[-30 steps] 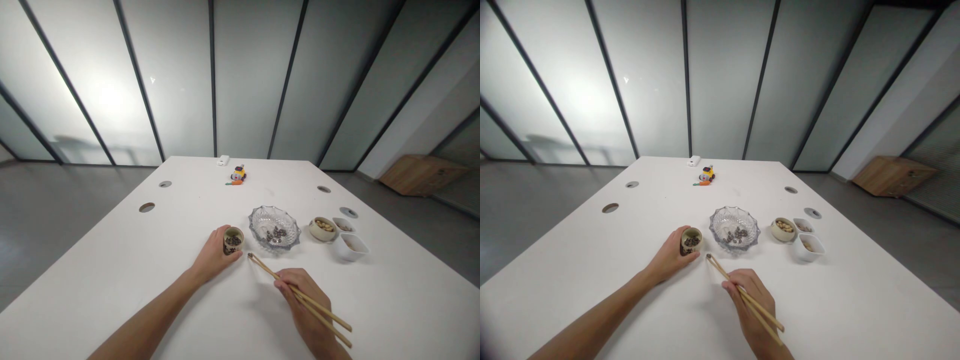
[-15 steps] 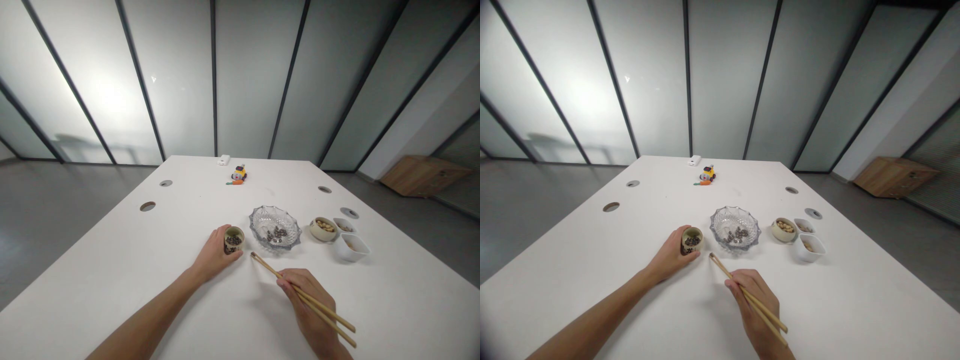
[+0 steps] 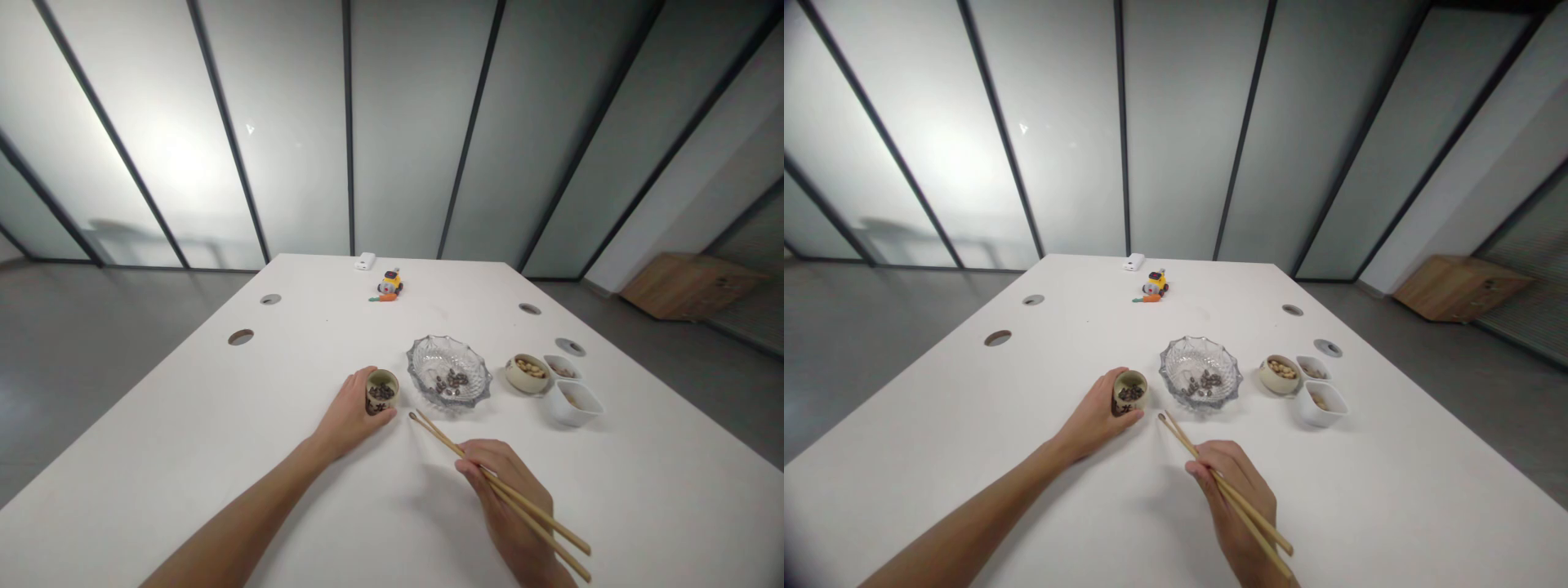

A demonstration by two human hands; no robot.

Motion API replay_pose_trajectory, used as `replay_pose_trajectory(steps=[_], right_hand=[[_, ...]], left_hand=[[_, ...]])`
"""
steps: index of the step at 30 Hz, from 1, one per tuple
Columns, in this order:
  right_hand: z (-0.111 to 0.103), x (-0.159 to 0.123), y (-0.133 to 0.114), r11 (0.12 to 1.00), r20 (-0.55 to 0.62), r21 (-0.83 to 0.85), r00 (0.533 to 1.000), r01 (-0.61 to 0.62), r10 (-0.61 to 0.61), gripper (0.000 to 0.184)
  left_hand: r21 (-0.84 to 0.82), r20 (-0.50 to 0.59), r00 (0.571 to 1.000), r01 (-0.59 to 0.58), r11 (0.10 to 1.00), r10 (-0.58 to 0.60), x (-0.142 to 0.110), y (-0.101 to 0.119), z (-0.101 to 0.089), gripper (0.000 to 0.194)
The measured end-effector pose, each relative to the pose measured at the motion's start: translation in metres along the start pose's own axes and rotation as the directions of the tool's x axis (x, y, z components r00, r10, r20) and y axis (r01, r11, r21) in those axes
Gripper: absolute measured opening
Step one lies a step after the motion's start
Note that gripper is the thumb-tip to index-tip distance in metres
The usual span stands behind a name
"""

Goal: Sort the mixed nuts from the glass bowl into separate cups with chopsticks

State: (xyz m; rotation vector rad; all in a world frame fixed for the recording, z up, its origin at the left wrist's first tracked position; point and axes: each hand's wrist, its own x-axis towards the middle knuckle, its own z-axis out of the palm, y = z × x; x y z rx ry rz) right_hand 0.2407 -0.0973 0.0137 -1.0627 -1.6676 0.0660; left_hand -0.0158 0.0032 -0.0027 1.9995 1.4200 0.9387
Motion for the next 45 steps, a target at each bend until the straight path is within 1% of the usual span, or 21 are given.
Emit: replay_pose_trajectory(steps=[5,14,18,22,25,28,30,35,45], right_hand=[[-0.001,-0.004,0.002,1.000,-0.007,-0.022,1.000,0.001,-0.001,0.025],[-0.001,-0.003,0.004,0.998,0.076,0.022,0.996,-0.058,0.056,0.024],[0.000,-0.003,0.004,0.999,0.035,0.046,0.999,-0.028,0.027,0.021],[0.004,0.000,0.003,0.997,0.020,0.078,1.000,0.002,-0.004,0.023],[0.007,0.003,0.006,0.996,0.026,0.087,1.000,-0.019,0.017,0.025],[0.009,0.003,0.009,0.996,0.030,0.057,0.998,-0.062,0.060,0.030],[0.008,0.003,0.010,0.997,0.032,0.030,0.997,-0.068,0.067,0.033],[0.006,0.003,0.009,0.999,0.030,-0.001,0.999,-0.036,0.036,0.030],[0.003,-0.003,0.011,0.997,0.042,-0.007,0.996,0.080,-0.079,0.019]], left_hand=[[0.002,-0.002,1.000,-0.005,1.000,0.005,0.000,0.001,-0.001,0.065],[-0.006,-0.011,1.000,-0.017,1.000,0.017,0.000,0.000,-0.001,0.065],[-0.007,-0.013,1.000,-0.025,1.000,0.025,0.000,-0.001,0.000,0.064],[0.002,-0.008,1.000,-0.021,1.000,0.021,0.000,-0.001,0.000,0.065],[0.002,-0.011,1.000,-0.021,1.000,0.021,0.000,-0.001,0.000,0.063],[-0.007,-0.017,1.000,-0.021,1.000,0.021,0.000,-0.001,0.000,0.063],[-0.012,-0.014,1.000,-0.021,1.000,0.021,0.001,-0.001,0.000,0.062],[-0.011,-0.013,1.000,-0.024,1.000,0.024,0.001,-0.001,0.000,0.062],[0.001,-0.002,1.000,-0.019,1.000,0.019,0.000,0.001,-0.001,0.063]])
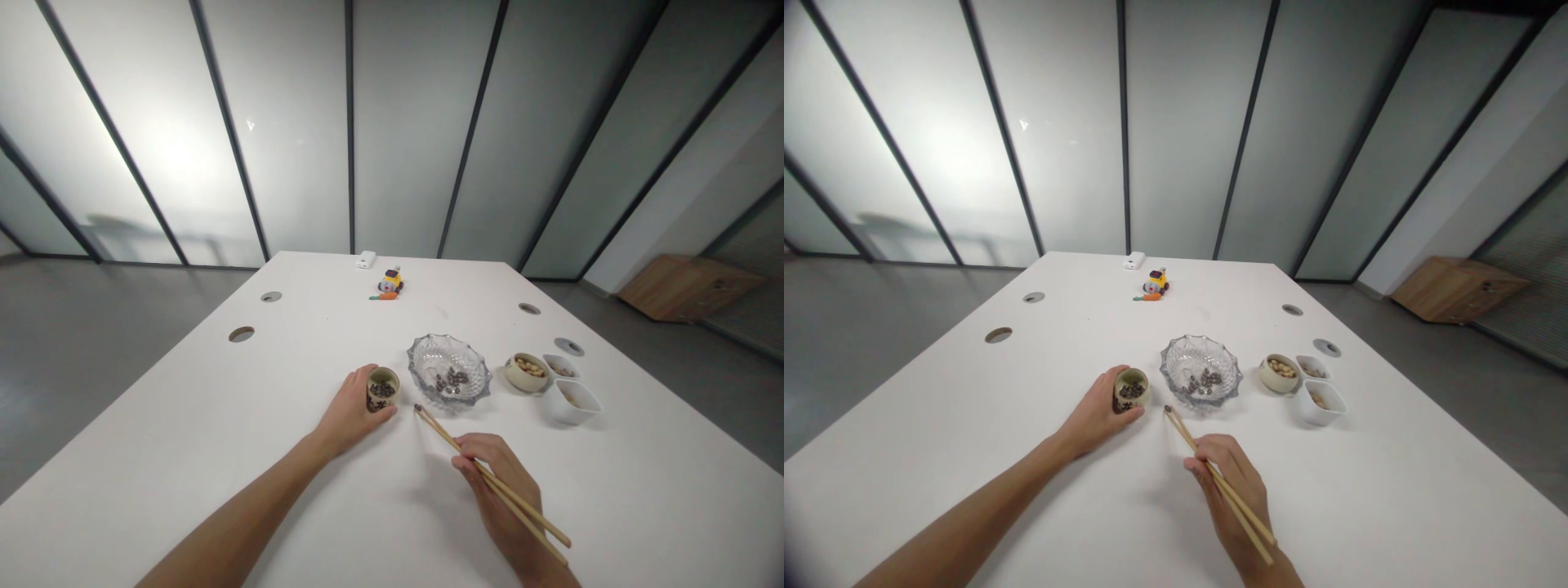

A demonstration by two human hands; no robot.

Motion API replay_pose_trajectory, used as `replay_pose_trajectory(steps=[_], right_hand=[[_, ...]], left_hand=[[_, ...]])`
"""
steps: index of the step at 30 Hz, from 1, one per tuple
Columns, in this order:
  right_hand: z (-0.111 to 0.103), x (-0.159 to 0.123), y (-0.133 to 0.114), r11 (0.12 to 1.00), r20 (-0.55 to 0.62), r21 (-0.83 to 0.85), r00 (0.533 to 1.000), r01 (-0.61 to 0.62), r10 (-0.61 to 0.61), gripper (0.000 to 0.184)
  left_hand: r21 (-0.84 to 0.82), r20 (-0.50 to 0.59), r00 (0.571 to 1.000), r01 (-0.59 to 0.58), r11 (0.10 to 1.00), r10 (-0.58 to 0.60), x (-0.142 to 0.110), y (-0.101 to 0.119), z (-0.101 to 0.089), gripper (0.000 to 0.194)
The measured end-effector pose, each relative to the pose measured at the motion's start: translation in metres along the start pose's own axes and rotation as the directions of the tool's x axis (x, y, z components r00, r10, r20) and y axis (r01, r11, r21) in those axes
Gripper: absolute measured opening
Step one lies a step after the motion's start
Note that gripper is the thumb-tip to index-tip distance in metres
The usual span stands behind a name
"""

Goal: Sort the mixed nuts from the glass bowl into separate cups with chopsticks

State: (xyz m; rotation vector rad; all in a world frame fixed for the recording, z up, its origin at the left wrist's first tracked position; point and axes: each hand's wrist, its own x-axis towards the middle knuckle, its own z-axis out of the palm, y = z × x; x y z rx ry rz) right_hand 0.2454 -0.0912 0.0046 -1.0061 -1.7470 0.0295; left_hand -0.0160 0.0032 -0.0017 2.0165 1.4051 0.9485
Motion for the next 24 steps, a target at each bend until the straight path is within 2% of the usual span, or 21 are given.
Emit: replay_pose_trajectory(steps=[8,11,14,24], right_hand=[[0.0026,-0.0081,0.0022,1.000,0.063,0.022,0.998,0.009,-0.011,0.014],[0.0028,-0.0088,0.0026,0.998,0.074,0.043,0.996,0.046,-0.049,0.012],[0.0017,-0.0062,0.0004,0.996,0.065,0.054,0.995,0.070,-0.073,0.012],[0.0009,-0.0042,-0.0024,0.999,0.045,0.041,0.998,0.031,-0.032,0.013]], left_hand=[[-0.001,-0.011,1.000,-0.003,1.000,0.003,0.0003,-0.0015,0.0009,0.064],[0.002,-0.005,1.000,-0.002,1.000,0.002,0.0007,-0.0020,0.0013,0.065],[0.007,0.006,1.000,0.010,1.000,-0.010,0.0007,-0.0017,0.0012,0.065],[0.007,0.010,1.000,0.016,1.000,-0.016,0.0005,0.0000,-0.0001,0.064]])
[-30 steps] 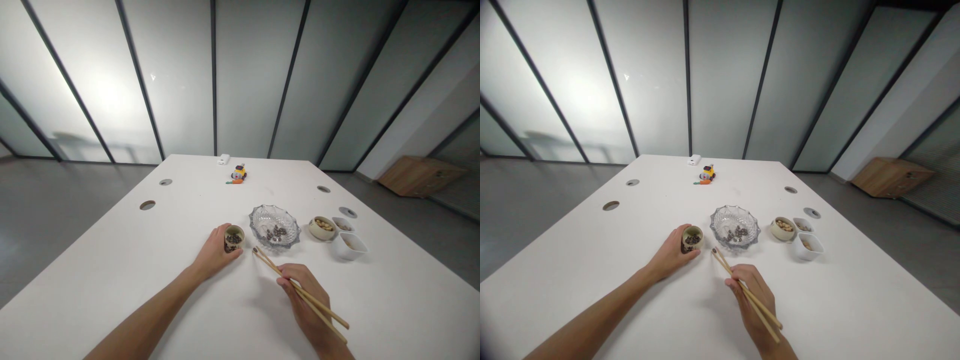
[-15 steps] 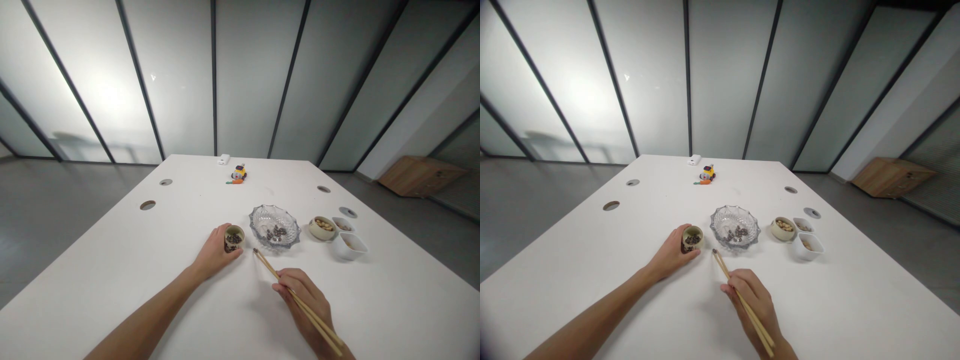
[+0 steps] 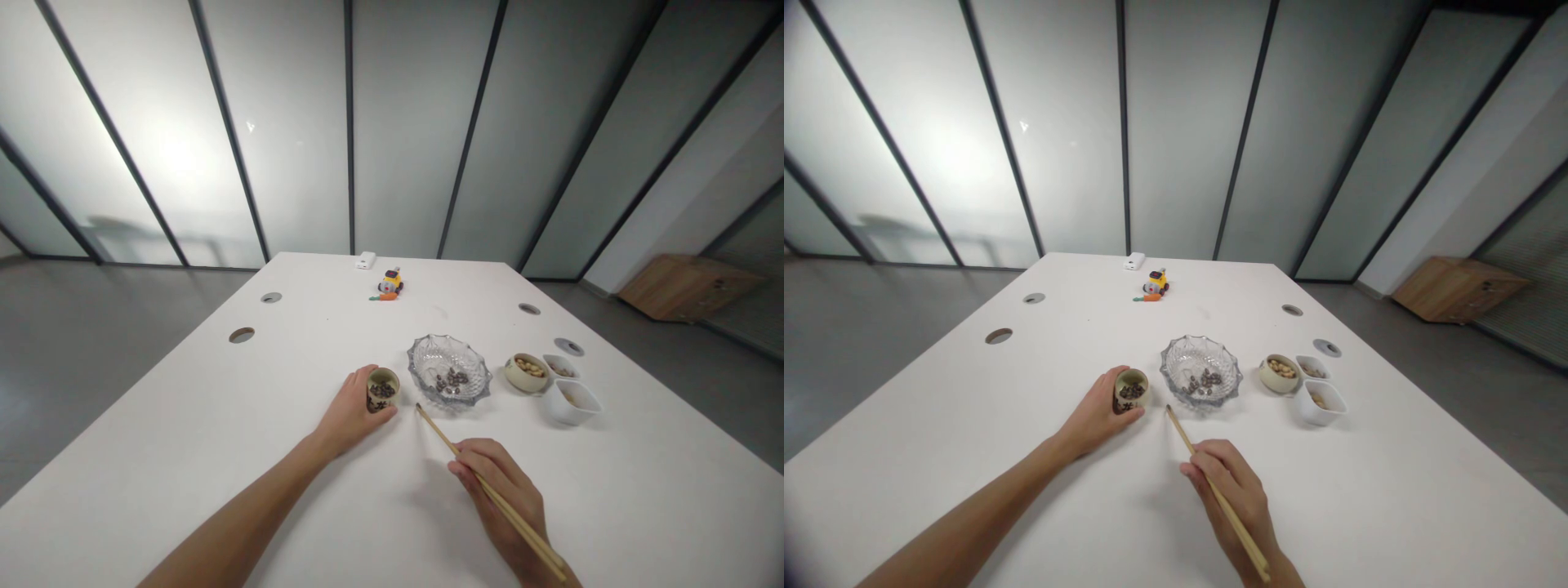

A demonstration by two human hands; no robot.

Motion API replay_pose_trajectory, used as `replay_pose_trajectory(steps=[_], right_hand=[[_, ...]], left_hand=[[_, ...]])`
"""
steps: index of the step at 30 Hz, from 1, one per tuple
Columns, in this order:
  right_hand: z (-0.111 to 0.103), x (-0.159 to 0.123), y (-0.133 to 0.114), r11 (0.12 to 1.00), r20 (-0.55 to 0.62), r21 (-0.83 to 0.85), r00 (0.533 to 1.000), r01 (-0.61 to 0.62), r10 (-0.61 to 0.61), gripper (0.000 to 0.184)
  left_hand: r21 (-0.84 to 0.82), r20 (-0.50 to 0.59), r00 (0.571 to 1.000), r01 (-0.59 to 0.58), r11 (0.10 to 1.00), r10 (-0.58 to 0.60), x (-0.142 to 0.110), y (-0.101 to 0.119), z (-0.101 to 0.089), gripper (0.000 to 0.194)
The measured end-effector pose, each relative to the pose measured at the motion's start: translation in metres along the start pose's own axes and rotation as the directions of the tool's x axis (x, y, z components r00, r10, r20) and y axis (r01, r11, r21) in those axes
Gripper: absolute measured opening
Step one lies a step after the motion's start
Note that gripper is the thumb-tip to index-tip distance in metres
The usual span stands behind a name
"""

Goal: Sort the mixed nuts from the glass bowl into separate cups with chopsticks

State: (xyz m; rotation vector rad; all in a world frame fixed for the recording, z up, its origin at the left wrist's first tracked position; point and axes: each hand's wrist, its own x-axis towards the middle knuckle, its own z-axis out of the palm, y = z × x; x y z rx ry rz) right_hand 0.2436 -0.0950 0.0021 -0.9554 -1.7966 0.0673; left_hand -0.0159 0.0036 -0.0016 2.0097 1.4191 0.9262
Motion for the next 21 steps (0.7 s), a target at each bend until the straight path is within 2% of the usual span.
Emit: replay_pose_trajectory(steps=[5,12,16,19,21], right_hand=[[-0.002,0.000,0.000,1.000,-0.025,0.017,1.000,0.013,-0.012,0.011],[-0.006,0.016,-0.013,0.998,-0.173,-0.011,0.983,0.058,-0.059,0.014],[0.004,0.041,-0.021,0.993,-0.121,0.047,0.987,0.108,-0.102,0.015],[0.006,0.065,-0.009,0.988,-0.074,0.065,0.988,0.141,-0.136,0.018],[-0.001,0.077,0.009,0.990,-0.117,-0.008,0.984,0.137,-0.137,0.019]], left_hand=[[0.002,0.001,1.000,0.004,1.000,-0.004,0.000,0.000,0.000,0.066],[0.003,-0.014,1.000,-0.005,1.000,0.005,0.001,0.000,0.001,0.066],[-0.010,-0.015,1.000,-0.016,1.000,0.016,0.000,0.000,0.000,0.060],[-0.016,-0.001,1.000,0.005,1.000,-0.005,-0.001,0.001,0.000,0.060],[-0.015,0.007,1.000,0.022,1.000,-0.022,-0.001,0.001,-0.001,0.062]])
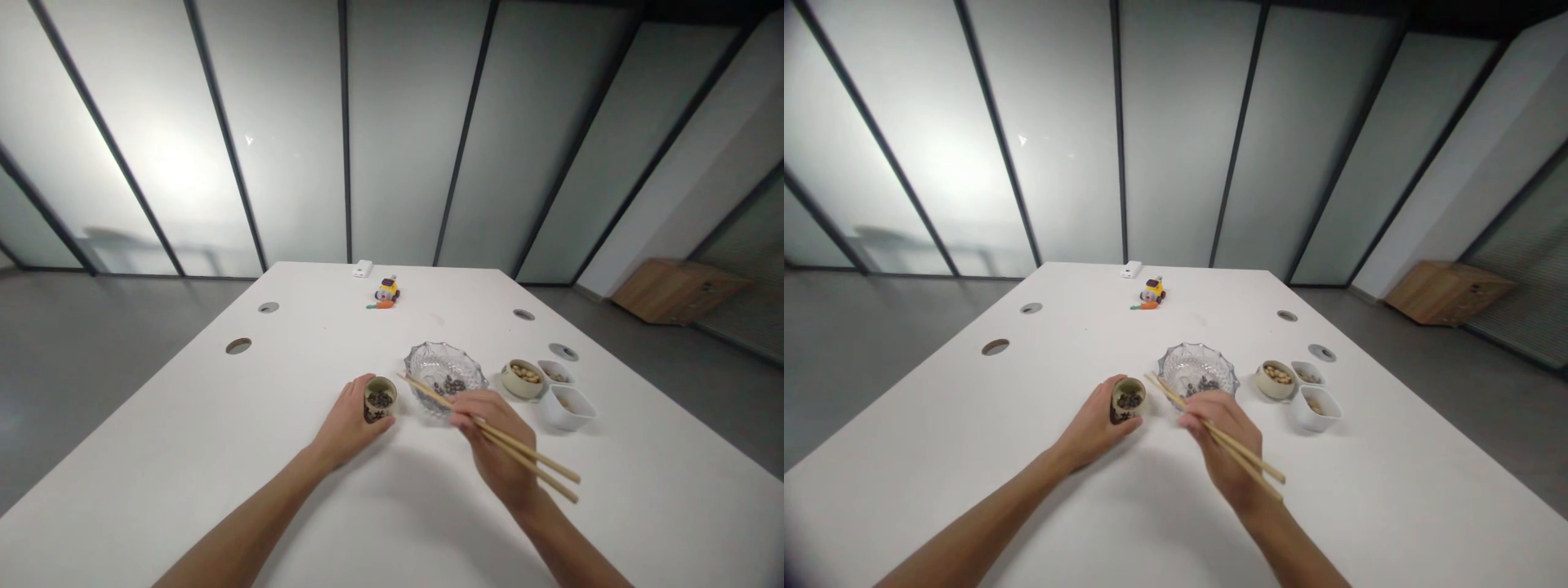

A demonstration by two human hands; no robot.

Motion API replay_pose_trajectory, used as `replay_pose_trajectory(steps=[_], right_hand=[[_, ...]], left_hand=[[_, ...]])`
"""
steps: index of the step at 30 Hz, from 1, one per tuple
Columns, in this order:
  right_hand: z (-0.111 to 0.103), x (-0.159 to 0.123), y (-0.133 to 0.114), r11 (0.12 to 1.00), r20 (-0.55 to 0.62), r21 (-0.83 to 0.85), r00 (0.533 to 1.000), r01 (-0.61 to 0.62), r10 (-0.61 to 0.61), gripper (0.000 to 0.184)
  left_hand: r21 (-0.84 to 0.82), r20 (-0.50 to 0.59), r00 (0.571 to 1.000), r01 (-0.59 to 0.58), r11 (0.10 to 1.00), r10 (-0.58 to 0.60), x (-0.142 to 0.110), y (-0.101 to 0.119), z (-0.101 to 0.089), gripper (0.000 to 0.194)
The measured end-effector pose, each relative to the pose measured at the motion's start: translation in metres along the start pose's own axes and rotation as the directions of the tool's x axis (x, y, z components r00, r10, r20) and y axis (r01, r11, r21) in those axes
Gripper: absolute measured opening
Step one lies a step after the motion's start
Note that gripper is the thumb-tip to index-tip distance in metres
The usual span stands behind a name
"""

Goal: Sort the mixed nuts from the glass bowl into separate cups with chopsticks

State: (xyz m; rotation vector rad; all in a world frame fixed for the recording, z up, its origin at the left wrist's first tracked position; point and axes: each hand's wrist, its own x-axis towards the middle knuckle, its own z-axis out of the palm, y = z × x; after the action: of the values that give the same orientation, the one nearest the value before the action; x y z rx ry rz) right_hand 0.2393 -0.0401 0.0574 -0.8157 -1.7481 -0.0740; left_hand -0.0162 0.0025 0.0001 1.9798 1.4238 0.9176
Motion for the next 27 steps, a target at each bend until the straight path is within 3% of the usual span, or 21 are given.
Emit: replay_pose_trajectory(steps=[2,5,9,16,27], right_hand=[[-0.010,0.005,0.024,0.995,-0.030,-0.099,0.999,0.009,-0.012,0.021],[-0.027,-0.002,0.058,0.978,0.063,-0.201,0.997,0.052,-0.040,0.027],[-0.037,-0.026,0.080,0.971,0.061,-0.231,0.997,0.061,-0.048,0.020],[-0.031,-0.037,0.079,0.988,0.124,-0.155,0.991,-0.024,0.044,0.023],[-0.033,-0.037,0.076,0.990,0.150,-0.143,0.989,0.013,0.009,0.017]], left_hand=[[-0.002,0.007,1.000,0.010,1.000,-0.010,0.000,0.000,-0.001,0.063],[-0.005,0.002,1.000,0.010,1.000,-0.010,0.000,0.001,-0.002,0.062],[-0.001,-0.008,1.000,0.004,1.000,-0.005,0.001,0.001,-0.001,0.062],[0.017,-0.023,1.000,-0.008,1.000,0.009,0.000,-0.002,-0.001,0.061],[0.016,-0.011,1.000,-0.001,1.000,0.002,0.000,0.003,-0.003,0.061]])
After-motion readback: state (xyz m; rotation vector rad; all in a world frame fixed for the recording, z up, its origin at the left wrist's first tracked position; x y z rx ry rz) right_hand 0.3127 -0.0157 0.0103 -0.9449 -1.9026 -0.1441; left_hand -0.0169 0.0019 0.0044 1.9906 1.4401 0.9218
